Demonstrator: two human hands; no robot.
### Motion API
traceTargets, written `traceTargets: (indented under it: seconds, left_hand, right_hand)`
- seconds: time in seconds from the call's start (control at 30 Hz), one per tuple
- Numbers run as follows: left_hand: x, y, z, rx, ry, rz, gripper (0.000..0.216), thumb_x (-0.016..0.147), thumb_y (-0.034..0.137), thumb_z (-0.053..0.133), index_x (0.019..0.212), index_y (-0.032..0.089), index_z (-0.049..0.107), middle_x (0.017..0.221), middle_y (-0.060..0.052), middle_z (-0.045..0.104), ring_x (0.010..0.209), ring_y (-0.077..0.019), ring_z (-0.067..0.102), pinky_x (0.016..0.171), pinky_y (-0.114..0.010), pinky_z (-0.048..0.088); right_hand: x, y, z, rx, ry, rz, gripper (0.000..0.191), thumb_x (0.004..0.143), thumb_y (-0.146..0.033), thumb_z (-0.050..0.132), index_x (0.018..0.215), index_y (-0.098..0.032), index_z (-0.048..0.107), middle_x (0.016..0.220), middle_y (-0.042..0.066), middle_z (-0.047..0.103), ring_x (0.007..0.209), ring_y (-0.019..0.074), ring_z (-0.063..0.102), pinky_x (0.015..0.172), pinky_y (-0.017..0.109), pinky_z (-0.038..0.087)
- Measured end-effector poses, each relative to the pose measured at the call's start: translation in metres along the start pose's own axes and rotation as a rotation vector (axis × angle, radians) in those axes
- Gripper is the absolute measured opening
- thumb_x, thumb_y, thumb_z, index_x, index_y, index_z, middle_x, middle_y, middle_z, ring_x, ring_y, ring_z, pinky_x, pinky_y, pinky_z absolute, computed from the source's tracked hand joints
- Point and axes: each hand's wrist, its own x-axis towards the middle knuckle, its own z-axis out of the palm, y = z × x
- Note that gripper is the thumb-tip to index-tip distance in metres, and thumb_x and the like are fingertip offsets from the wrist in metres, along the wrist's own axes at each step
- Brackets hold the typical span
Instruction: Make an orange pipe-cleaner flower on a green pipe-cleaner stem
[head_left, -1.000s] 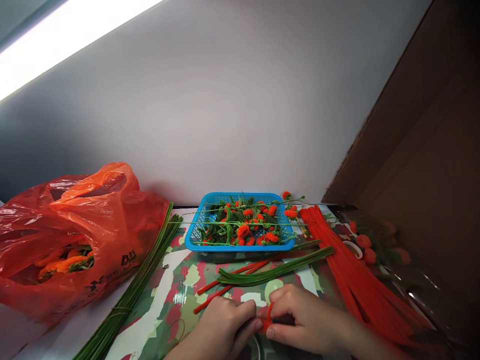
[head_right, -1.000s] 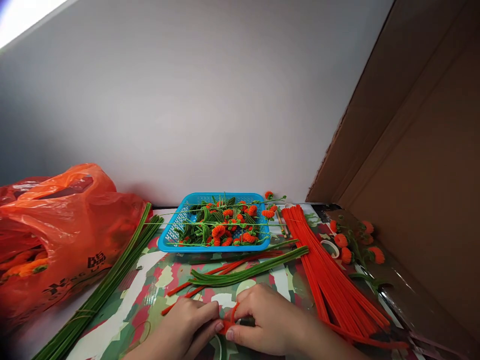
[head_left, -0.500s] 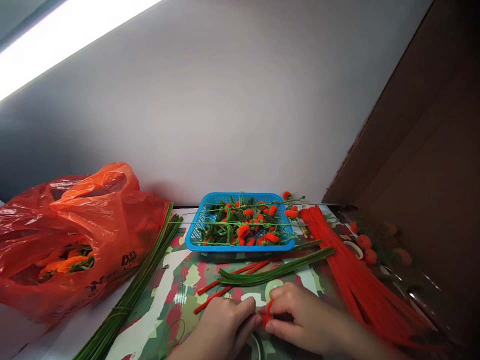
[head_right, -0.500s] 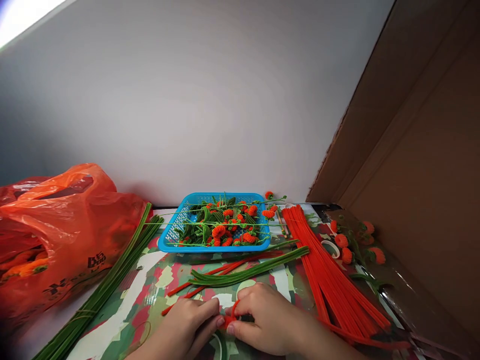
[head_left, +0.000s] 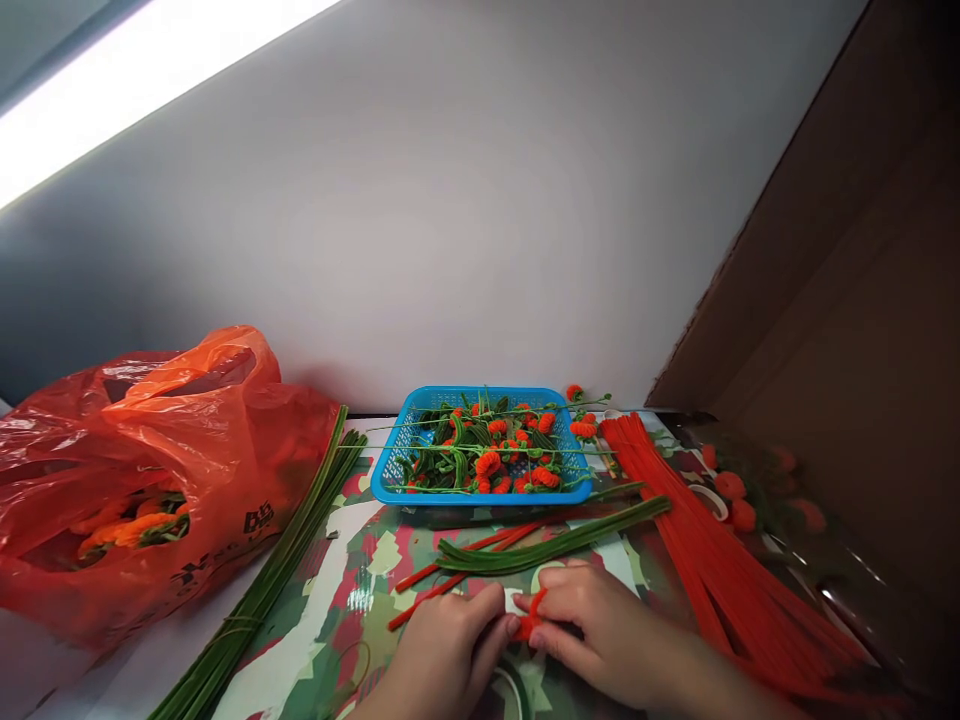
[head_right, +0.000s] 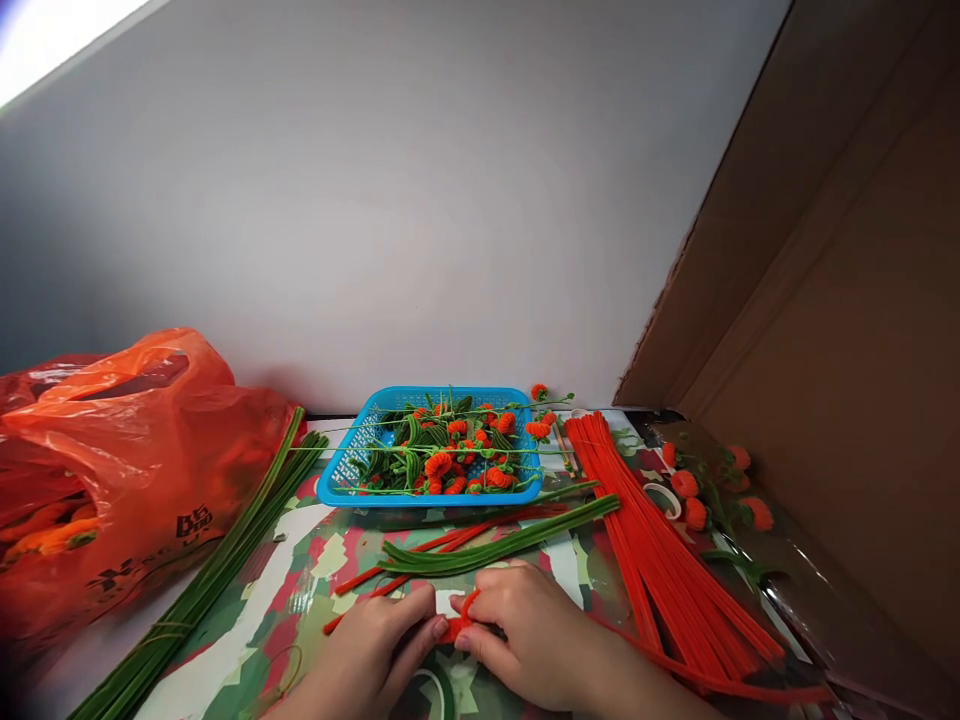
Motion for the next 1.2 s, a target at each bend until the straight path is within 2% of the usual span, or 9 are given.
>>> traceTargets:
  seconds: [0.47, 1.2]
  left_hand:
    - [0.0014, -0.0008, -0.0014, -0.060, -0.025, -0.039, 0.024, 0.091, 0.025, 0.036, 0.068, 0.021, 0.042, 0.059, 0.002, 0.058, 0.050, -0.0111, 0.051, 0.047, -0.021, 0.027]
    - [-0.0006, -0.0020, 0.0027, -0.052, -0.022, -0.044, 0.023, 0.090, 0.025, 0.035, 0.069, 0.021, 0.044, 0.060, 0.001, 0.059, 0.051, -0.0118, 0.053, 0.048, -0.022, 0.029]
  right_hand:
    - [-0.0006, 0.0005, 0.0005, 0.012, 0.022, -0.019, 0.028, 0.093, -0.031, 0.044, 0.071, -0.017, 0.056, 0.077, 0.001, 0.057, 0.072, 0.0121, 0.049, 0.068, 0.024, 0.032]
    - [0.0011, 0.0060, 0.0077, 0.012, 0.055, -0.042, 0.026, 0.091, -0.029, 0.047, 0.070, -0.017, 0.057, 0.073, -0.001, 0.056, 0.070, 0.0112, 0.048, 0.067, 0.024, 0.030]
